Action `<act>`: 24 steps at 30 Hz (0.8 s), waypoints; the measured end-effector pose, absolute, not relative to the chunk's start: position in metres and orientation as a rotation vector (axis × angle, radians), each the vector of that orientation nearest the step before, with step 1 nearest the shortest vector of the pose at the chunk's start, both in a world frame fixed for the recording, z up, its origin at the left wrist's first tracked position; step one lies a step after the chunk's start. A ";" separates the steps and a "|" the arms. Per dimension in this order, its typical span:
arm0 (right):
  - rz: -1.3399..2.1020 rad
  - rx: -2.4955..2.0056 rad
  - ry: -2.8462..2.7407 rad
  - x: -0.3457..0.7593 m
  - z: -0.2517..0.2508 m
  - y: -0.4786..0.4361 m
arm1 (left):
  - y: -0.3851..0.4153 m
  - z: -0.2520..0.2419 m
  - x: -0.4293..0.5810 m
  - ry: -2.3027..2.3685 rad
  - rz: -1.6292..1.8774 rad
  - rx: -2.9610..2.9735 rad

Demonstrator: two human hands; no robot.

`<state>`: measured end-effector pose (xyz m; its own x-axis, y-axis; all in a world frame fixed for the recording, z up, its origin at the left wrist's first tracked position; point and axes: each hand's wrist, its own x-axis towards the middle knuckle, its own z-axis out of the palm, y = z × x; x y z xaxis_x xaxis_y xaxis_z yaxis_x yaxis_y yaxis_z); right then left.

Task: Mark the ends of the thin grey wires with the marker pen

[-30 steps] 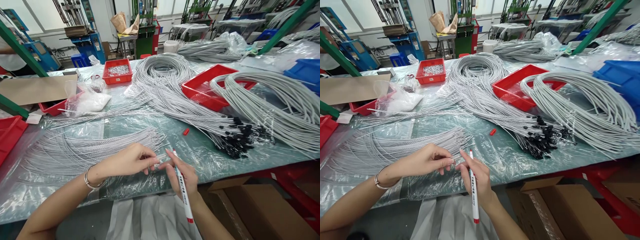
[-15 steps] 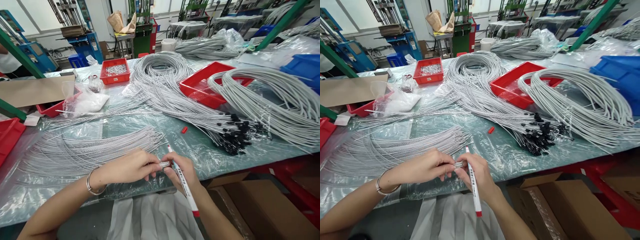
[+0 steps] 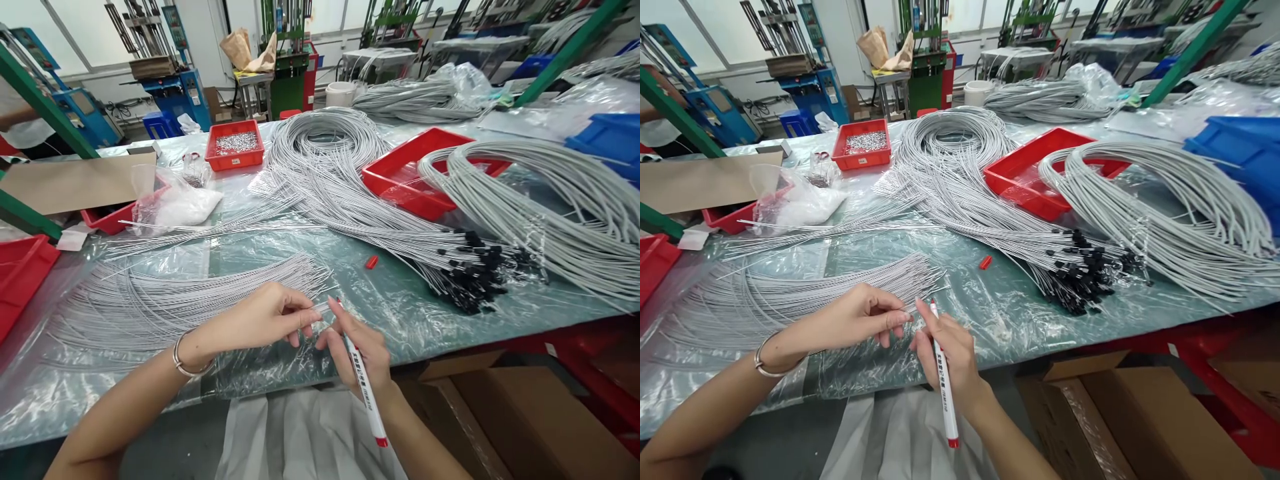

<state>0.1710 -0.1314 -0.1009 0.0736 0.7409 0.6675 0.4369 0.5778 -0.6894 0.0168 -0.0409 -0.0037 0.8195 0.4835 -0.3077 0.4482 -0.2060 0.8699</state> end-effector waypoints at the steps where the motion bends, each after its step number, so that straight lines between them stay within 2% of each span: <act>1: 0.306 -1.013 -1.554 0.169 -0.102 -0.132 | -0.041 -0.004 0.017 0.698 0.048 1.832; 9: 0.407 -1.146 -1.455 0.182 -0.095 -0.132 | -0.046 0.000 0.021 0.673 0.058 1.914; 16: 0.671 -1.143 -1.896 0.200 -0.077 -0.122 | -0.053 -0.002 0.023 0.571 -0.093 2.014; 24: 0.630 -1.155 -1.822 0.200 -0.077 -0.123 | -0.051 -0.003 0.022 0.647 -0.121 2.088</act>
<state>0.2004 -0.1231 -0.0771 -0.1968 0.8960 0.3980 0.4591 0.4429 -0.7701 0.0218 -0.0513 -0.0027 0.8572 0.4003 -0.3240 0.4902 -0.4416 0.7514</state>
